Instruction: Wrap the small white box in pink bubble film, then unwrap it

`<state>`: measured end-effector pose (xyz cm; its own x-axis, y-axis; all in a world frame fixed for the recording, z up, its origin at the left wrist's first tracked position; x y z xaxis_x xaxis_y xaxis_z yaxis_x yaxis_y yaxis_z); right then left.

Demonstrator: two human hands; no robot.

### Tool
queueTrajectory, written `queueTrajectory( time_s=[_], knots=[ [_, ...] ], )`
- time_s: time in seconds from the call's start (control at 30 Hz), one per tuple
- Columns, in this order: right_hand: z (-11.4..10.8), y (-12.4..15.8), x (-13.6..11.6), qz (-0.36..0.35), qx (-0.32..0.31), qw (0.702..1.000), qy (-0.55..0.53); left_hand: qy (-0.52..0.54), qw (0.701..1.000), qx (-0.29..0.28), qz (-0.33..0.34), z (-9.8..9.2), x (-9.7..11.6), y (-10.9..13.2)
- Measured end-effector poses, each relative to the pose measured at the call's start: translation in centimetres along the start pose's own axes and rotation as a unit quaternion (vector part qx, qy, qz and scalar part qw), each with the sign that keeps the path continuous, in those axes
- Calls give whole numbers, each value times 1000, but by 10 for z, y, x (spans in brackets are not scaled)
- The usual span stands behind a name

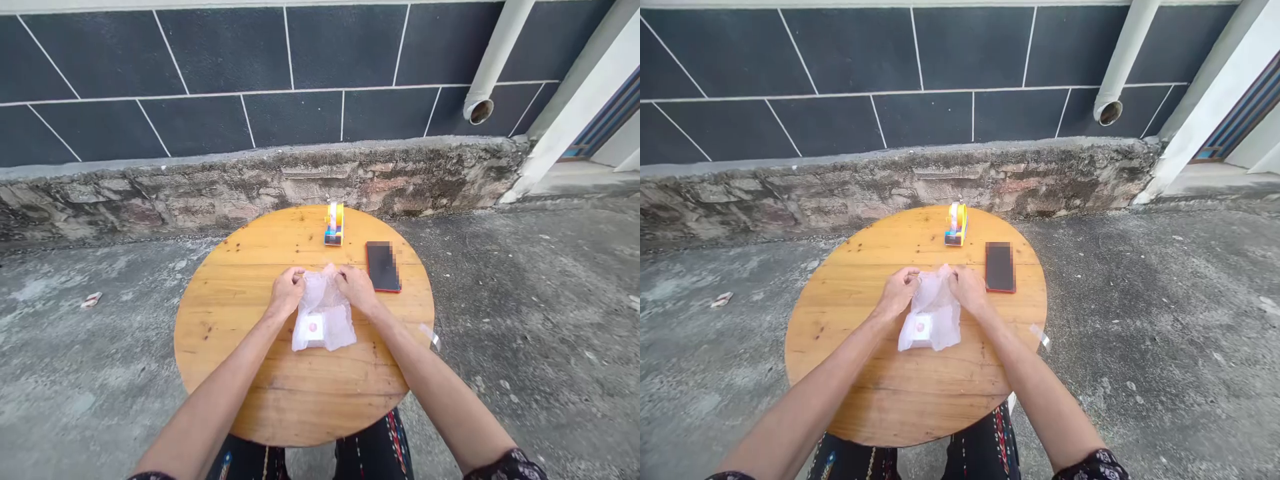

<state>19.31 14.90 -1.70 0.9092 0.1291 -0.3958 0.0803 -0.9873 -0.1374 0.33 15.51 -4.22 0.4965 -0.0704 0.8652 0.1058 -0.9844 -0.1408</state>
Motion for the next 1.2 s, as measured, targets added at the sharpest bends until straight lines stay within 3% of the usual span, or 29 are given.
queueTrajectory(
  time_s=[0.17,0.3,0.43,0.57,0.63,0.87,1.07,1.2],
  knots=[
    [1,1,11,11,1,1000,-1,-44,999,16,-10,-13,-6,-2],
    [3,1,14,11,-5,1000,-2,-85,996,35,11,-29,20,11],
    [6,3,14,14,-9,1000,5,-213,975,-56,14,-13,49,24],
    [8,6,13,18,-10,1000,24,-253,959,-131,-2,1,53,23],
    [8,7,12,18,-7,999,32,-229,964,-132,-5,-6,49,19],
    [3,9,13,24,18,998,58,-101,991,-79,-38,-56,12,25],
    [-4,11,7,24,31,996,79,-9,996,-39,-75,-62,-18,31],
    [-27,25,5,1,68,997,31,29,994,-32,-100,-59,-33,39]
  ],
)
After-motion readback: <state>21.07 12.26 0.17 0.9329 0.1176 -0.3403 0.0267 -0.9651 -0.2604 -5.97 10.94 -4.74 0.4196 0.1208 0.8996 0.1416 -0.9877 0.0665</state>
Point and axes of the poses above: each hand's wrist, its own y-axis away from the middle knuckle, its own z-axis out of the palm, x = y × z, the point moved 9 cm from there along -y, towards the middle knuckle, and after that the axes turned 5 degrees about y, right-handed, at the moved point
